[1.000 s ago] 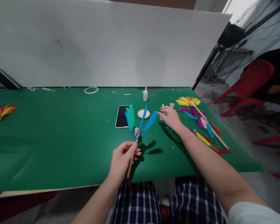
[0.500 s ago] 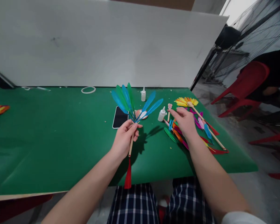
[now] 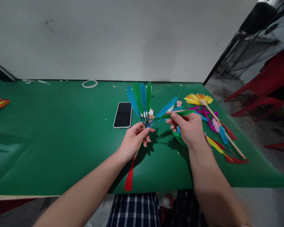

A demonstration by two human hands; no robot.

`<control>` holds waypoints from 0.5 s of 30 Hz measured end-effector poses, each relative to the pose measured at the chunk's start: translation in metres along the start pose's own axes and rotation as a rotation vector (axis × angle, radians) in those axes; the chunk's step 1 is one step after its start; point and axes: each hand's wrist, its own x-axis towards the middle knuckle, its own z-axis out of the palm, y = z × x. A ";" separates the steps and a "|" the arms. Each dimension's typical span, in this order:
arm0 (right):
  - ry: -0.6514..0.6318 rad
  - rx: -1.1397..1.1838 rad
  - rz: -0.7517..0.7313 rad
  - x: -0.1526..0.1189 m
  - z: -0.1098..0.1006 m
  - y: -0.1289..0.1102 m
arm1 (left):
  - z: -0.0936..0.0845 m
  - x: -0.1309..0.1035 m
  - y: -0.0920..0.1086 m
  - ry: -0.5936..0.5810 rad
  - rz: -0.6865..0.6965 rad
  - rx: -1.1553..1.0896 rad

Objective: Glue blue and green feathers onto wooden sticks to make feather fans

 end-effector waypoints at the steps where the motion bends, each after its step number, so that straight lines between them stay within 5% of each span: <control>1: 0.025 -0.019 0.010 -0.001 -0.001 0.002 | 0.000 0.000 0.000 0.005 -0.004 -0.003; 15: 0.099 -0.340 -0.041 0.002 -0.004 0.008 | -0.002 0.001 -0.003 0.084 0.000 0.057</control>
